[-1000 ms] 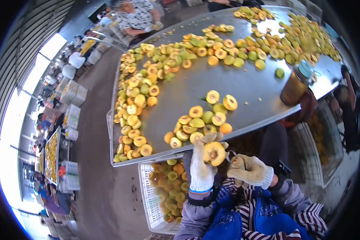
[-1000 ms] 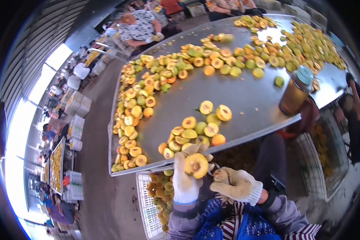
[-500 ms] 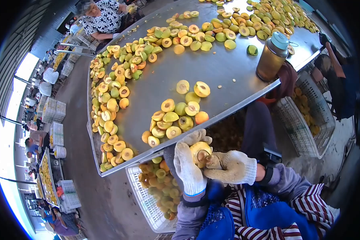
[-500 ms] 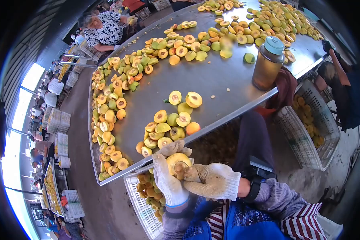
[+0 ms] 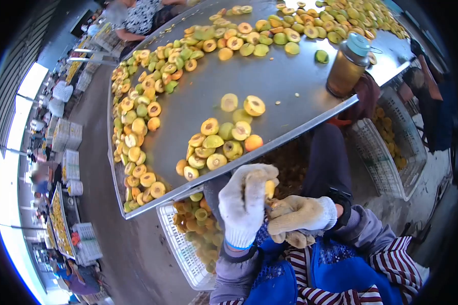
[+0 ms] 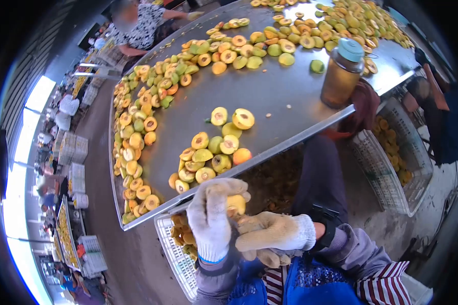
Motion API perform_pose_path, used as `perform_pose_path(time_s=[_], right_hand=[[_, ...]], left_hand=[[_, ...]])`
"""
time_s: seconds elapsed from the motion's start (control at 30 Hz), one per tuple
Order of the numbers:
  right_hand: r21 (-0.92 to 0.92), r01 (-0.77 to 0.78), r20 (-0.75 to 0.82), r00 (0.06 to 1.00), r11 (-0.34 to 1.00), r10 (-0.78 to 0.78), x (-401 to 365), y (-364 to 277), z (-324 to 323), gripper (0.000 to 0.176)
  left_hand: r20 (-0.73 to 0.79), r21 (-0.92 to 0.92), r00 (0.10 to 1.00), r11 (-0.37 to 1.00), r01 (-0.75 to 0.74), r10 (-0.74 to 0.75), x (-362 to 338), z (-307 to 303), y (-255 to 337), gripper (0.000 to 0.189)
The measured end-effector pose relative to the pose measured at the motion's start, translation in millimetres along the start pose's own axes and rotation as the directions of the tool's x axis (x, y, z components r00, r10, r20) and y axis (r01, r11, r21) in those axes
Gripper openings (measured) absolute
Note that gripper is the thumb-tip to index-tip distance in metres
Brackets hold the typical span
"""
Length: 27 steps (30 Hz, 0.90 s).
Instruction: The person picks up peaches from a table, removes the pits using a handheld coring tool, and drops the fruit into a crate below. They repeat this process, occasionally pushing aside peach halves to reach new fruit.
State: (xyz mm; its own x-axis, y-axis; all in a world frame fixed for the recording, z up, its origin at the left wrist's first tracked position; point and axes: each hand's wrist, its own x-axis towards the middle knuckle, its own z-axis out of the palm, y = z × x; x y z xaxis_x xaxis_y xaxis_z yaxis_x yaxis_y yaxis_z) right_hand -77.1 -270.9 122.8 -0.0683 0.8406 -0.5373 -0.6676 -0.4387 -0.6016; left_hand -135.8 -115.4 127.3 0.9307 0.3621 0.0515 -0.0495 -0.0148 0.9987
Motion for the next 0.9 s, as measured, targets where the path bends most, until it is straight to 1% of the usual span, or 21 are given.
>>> perform_pose_path(time_s=[0.03, 0.07, 0.13, 0.23, 0.27, 0.33, 0.37, 0.4, 0.43, 0.47, 0.5, 0.53, 0.57, 0.6, 0.63, 0.7, 0.73, 0.77, 0.8, 0.87, 0.9], right_hand=[[0.043, -0.020, 0.021, 1.000, 0.999, 0.019, 1, 3, -2, 0.029], [0.052, -0.001, 0.056, 0.998, 0.999, -0.001, 0, 6, -8, 0.031], [0.248, 0.062, 0.133, 0.986, 0.967, -0.097, 3, 22, -13, 0.029], [0.233, 0.136, 0.097, 0.982, 0.963, -0.162, 8, 33, -15, 0.023], [0.236, 0.171, 0.082, 0.977, 0.957, -0.195, 10, 36, -15, 0.022], [0.341, 0.062, 0.223, 0.964, 0.938, -0.145, 13, 33, -17, 0.022], [0.388, 0.011, 0.285, 0.949, 0.922, -0.132, 13, 32, -18, 0.022], [0.383, 0.024, 0.299, 0.943, 0.923, -0.148, 18, 40, -18, 0.023], [0.379, 0.036, 0.312, 0.936, 0.925, -0.165, 23, 47, -19, 0.024], [0.374, 0.079, 0.265, 0.946, 0.924, -0.188, 25, 55, -16, 0.022], [0.366, 0.122, 0.216, 0.953, 0.923, -0.212, 27, 63, -13, 0.020], [0.353, 0.164, 0.167, 0.958, 0.921, -0.235, 29, 71, -10, 0.018], [0.347, 0.125, 0.235, 0.948, 0.929, -0.216, 29, 68, -14, 0.020], [0.362, 0.027, 0.315, 0.937, 0.932, -0.149, 24, 57, -19, 0.021], [0.363, -0.073, 0.392, 0.916, 0.929, -0.081, 19, 45, -23, 0.021], [0.425, 0.035, 0.378, 0.901, 0.905, -0.213, 18, 43, -16, 0.020], [0.458, 0.014, 0.388, 0.896, 0.889, -0.214, 18, 45, -17, 0.018], [0.491, -0.008, 0.398, 0.891, 0.871, -0.216, 17, 46, -19, 0.017], [0.522, -0.031, 0.408, 0.886, 0.853, -0.218, 17, 47, -20, 0.015], [0.520, -0.067, 0.422, 0.887, 0.852, -0.188, 21, 49, -25, 0.015], [0.494, -0.063, 0.417, 0.893, 0.867, -0.173, 20, 47, -26, 0.015]], left_hand=[[0.012, 0.060, 0.998, 0.997, -0.058, 0.057, 1, 1, 3, 0.027], [-0.009, 0.048, 0.996, 0.995, -0.087, 0.088, 0, 3, -2, 0.019], [-0.034, 0.151, 0.970, 0.961, -0.234, 0.241, -1, 6, -10, 0.011], [0.013, 0.323, 0.908, 0.857, -0.401, 0.420, 1, 4, -6, 0.009], [0.038, 0.298, 0.930, 0.884, -0.361, 0.367, -1, 1, -6, 0.011], [0.117, 0.241, 0.959, 0.929, -0.280, 0.259, -2, -7, -5, 0.018], [0.141, 0.229, 0.982, 0.960, -0.158, 0.127, -4, -9, 0, 0.024], [0.212, 0.169, 0.970, 0.982, 0.079, -0.115, -4, -12, 5, 0.032], [0.256, 0.049, 0.943, 0.977, 0.205, -0.211, -6, -15, -1, 0.027], [0.310, -0.065, 0.902, 0.940, 0.335, -0.300, -7, -16, -8, 0.022], [0.309, -0.054, 0.903, 0.943, 0.329, -0.298, -8, -16, -7, 0.026], [0.286, -0.111, 0.930, 0.956, 0.270, -0.229, -11, -13, -10, 0.027], [0.254, -0.165, 0.954, 0.964, 0.207, -0.161, -13, -11, -16, 0.028], [0.219, -0.213, 0.971, 0.967, 0.139, -0.092, -14, -9, -20, 0.028], [0.183, -0.106, 0.978, 0.991, -0.082, 0.100, -13, -7, -25, 0.027], [0.076, -0.131, 0.939, 0.937, -0.325, 0.336, -12, 1, -38, 0.026], [0.020, -0.135, 0.895, 0.888, -0.439, 0.446, -13, 4, -42, 0.025], [0.044, -0.284, 0.954, 0.919, -0.274, 0.298, -17, 6, -39, 0.030], [0.054, -0.306, 0.991, 0.946, -0.104, 0.126, -17, 9, -30, 0.038], [0.079, -0.340, 0.972, 0.910, 0.236, -0.222, -16, 14, -15, 0.054], [0.067, -0.414, 0.966, 0.874, 0.256, -0.251, -17, 16, -17, 0.055]])
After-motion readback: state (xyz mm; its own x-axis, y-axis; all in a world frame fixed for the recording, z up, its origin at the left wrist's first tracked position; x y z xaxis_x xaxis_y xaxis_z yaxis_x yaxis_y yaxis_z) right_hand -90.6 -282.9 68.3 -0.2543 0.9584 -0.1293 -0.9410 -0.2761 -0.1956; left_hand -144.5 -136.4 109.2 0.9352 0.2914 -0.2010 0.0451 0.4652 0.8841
